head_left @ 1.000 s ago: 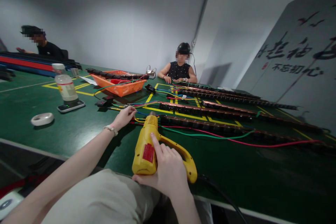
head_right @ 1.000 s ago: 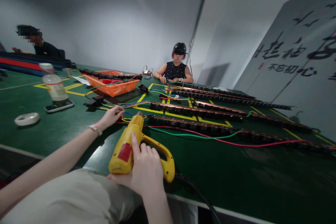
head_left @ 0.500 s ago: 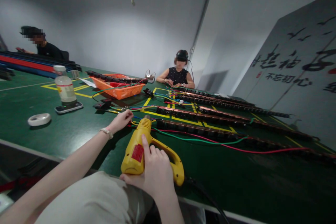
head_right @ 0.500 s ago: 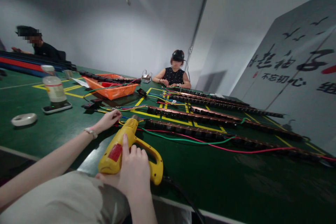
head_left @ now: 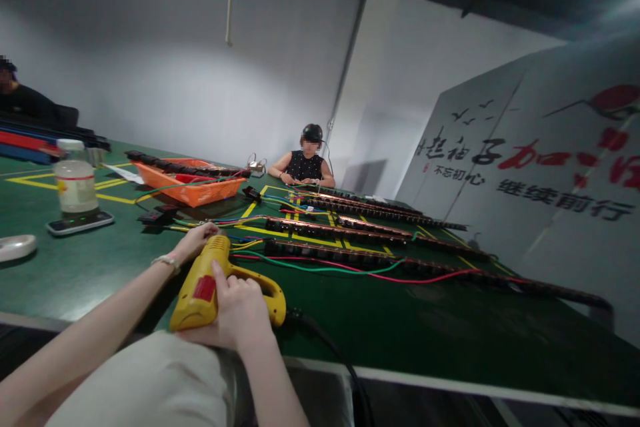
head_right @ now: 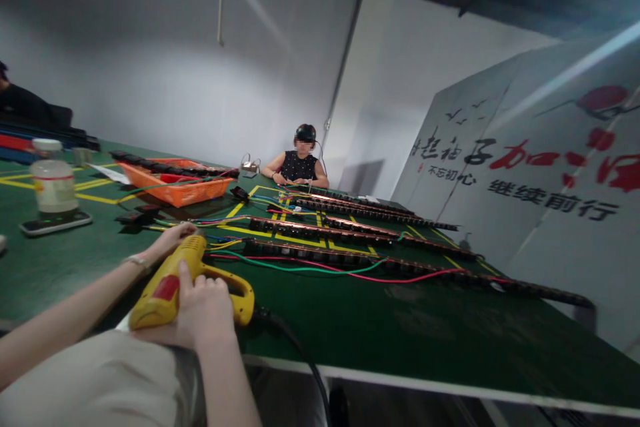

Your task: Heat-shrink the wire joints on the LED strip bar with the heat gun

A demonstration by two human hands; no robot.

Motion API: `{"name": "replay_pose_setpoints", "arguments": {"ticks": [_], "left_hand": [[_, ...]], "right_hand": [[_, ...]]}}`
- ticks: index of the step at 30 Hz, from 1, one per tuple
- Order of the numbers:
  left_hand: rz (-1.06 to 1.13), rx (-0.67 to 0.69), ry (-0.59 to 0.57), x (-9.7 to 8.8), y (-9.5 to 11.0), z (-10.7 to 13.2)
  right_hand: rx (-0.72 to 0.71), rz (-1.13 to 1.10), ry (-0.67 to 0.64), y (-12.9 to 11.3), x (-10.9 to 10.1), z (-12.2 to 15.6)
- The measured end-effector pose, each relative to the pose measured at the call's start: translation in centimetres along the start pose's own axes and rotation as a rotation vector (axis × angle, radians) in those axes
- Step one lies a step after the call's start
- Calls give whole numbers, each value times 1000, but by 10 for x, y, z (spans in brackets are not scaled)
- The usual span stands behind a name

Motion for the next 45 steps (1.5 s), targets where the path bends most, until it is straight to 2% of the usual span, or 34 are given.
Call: {"name": "replay_pose_setpoints", "arguments": {"ticks": [4, 12, 20, 31, 35, 37, 40, 43, 45], "left_hand": [[-29, 24, 19, -3, 2, 0], [-114, 51, 25, -3, 5, 1], [-85, 61, 22, -2, 5, 3], [-180, 95, 28, -6, 20, 9], [-220, 102, -11, -7, 27, 11], [-202, 114, 16, -14, 34, 14], [-171, 107, 137, -39, 42, 31], [-265, 137, 175, -72, 47, 59], [-359, 99, 193, -104, 40, 80]], "right_hand": [[17, 3, -10, 1, 4, -1], [86, -54, 34, 5, -10, 13], [228, -190, 64, 35, -15, 37], [221, -207, 4, 42, -24, 50], [237, -250, -32, 55, -32, 66], [246, -279, -42, 65, -35, 73], [246, -302, -45, 76, -38, 78], [267, -298, -48, 85, -37, 79], [272, -288, -45, 88, -36, 78]]}}
Point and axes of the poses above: each hand's wrist, its own z-axis away from the middle knuckle, its own x-axis out of the palm, y = z × x, the point moved 7 cm from there along -z, towards the middle knuckle, and after that the axes turned 3 degrees about x, right-handed, at the moved point
